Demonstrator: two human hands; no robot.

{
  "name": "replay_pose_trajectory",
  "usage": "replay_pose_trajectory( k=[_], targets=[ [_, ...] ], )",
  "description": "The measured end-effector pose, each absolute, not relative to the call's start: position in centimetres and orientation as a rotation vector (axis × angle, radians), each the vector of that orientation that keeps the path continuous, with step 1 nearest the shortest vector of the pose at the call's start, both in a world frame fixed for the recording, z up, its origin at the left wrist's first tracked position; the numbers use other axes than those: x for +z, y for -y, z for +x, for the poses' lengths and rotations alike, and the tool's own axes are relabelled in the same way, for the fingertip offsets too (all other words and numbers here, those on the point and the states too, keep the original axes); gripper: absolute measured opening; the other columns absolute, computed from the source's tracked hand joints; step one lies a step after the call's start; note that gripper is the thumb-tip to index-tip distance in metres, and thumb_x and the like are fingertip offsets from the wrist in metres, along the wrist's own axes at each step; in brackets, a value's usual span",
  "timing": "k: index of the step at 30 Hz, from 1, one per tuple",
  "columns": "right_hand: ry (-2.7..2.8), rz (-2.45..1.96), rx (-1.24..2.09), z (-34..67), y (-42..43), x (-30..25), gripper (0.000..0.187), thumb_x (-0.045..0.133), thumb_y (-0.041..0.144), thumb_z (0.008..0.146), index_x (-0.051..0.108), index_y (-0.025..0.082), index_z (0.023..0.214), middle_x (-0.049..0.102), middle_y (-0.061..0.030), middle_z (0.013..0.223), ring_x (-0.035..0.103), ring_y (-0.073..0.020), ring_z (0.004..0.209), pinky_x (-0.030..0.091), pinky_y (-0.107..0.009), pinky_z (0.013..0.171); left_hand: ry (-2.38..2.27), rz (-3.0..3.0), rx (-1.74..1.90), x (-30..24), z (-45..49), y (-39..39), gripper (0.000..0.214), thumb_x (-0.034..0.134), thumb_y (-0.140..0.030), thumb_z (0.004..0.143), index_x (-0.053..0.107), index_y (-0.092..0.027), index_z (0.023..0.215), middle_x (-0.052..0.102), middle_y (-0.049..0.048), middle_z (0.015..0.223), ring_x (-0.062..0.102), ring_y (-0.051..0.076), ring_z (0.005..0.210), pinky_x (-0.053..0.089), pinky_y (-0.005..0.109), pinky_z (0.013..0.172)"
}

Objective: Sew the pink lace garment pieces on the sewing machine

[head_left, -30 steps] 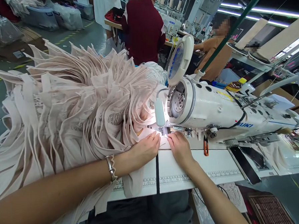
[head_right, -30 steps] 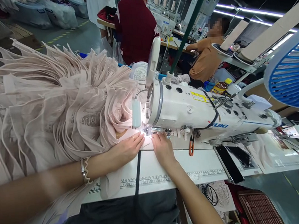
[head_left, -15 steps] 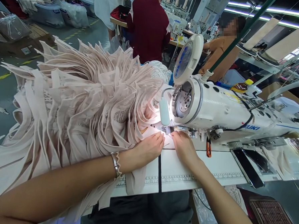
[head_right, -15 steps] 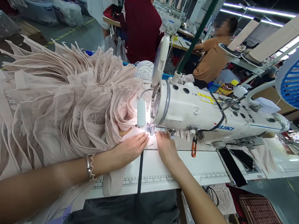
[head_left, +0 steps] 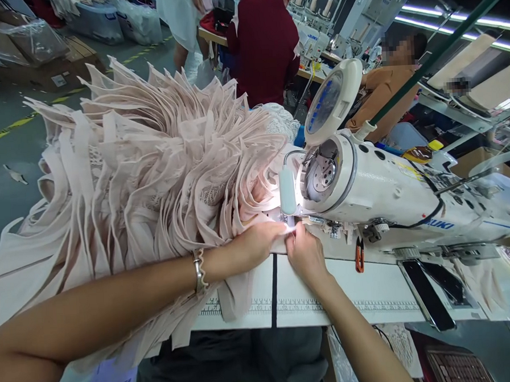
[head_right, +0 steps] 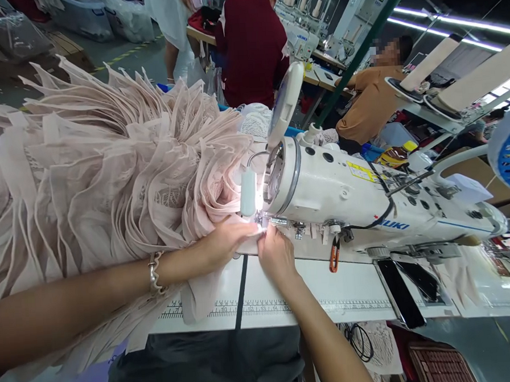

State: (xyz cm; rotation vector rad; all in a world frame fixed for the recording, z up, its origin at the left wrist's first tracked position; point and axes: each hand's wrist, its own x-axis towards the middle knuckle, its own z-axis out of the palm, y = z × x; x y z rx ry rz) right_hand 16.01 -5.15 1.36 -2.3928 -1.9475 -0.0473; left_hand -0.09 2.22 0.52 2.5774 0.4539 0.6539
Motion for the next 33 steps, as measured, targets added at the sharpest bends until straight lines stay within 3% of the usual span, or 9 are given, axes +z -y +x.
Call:
replay_pose_trajectory(
  k=[4,9,13,15,18,20,28,33],
  targets=[
    [1.921,-2.308,-0.007,16.4,5.4,1.0,0.015,0.041,0.022,0.088,0.055,0.018,0.093,0.062,-0.0046,0.067,0.056,-0.0209,0.061,0.031,-0.028,0.056,-0.313,2.857,0.552,0.3,-0.4,-0.7,0.044,0.036,0.000,0.093,0.052,-0.007,0.134,0.060,0.0135,0.139,0.052,0.021,0.134,0.042,0.034,0.112],
    [1.855,-2.305,0.095,16.5,5.4,1.5,0.021,0.032,0.019,0.093,0.052,0.020,0.087,0.062,-0.0051,0.070,0.056,-0.0204,0.062,0.033,-0.029,0.057,-0.356,3.079,0.529,0.2,-0.7,-0.2,0.043,0.038,-0.004,0.096,0.050,-0.003,0.137,0.059,0.0173,0.138,0.053,0.026,0.133,0.039,0.040,0.113],
    [1.873,-2.159,0.342,17.6,6.1,2.3,0.021,0.033,0.027,0.097,0.053,0.021,0.091,0.063,-0.0046,0.077,0.058,-0.0203,0.068,0.042,-0.030,0.061,-0.308,3.087,0.609,0.2,-0.3,-0.8,0.037,0.039,-0.005,0.097,0.055,-0.006,0.130,0.064,0.0166,0.129,0.056,0.026,0.127,0.040,0.040,0.111],
    [1.955,-1.963,0.426,18.7,6.6,2.3,0.020,0.042,0.034,0.098,0.056,0.021,0.101,0.066,-0.0070,0.092,0.062,-0.0215,0.084,0.050,-0.033,0.072,-0.275,3.073,0.619,0.2,-0.1,-1.0,0.032,0.040,-0.005,0.097,0.057,-0.007,0.124,0.066,0.0154,0.123,0.058,0.025,0.122,0.043,0.038,0.108],
    [2.052,-1.728,0.269,20.0,7.4,1.6,0.028,0.055,0.037,0.095,0.059,0.025,0.120,0.063,-0.0098,0.121,0.059,-0.0250,0.113,0.049,-0.042,0.096,-0.269,3.069,0.638,0.2,0.1,-1.1,0.029,0.040,-0.005,0.098,0.057,-0.006,0.121,0.066,0.0154,0.118,0.060,0.024,0.118,0.044,0.037,0.105],
    [2.064,-1.658,0.131,20.3,7.8,0.8,0.033,0.056,0.032,0.095,0.058,0.026,0.128,0.064,-0.0089,0.126,0.057,-0.0255,0.118,0.047,-0.044,0.102,-0.265,3.074,0.652,0.2,0.1,-1.0,0.028,0.039,-0.004,0.098,0.056,-0.004,0.121,0.066,0.0166,0.118,0.059,0.024,0.118,0.044,0.037,0.106],
    [2.076,-1.600,-0.010,19.7,7.9,0.1,0.038,0.055,0.027,0.097,0.056,0.022,0.135,0.069,-0.0100,0.122,0.059,-0.0245,0.113,0.050,-0.043,0.099,-0.266,3.085,0.611,0.1,0.1,-0.6,0.031,0.030,-0.002,0.100,0.053,-0.003,0.121,0.062,0.0185,0.125,0.055,0.022,0.123,0.041,0.034,0.108],
    [2.181,-1.608,-0.073,19.4,7.8,0.6,0.037,0.049,0.029,0.100,0.059,0.020,0.135,0.067,-0.0120,0.125,0.058,-0.0251,0.114,0.049,-0.045,0.100,-0.323,2.869,0.464,0.8,0.0,-0.7,0.028,0.027,-0.006,0.102,0.053,-0.012,0.110,0.062,0.0107,0.111,0.058,0.019,0.102,0.047,0.032,0.093]
  ],
)
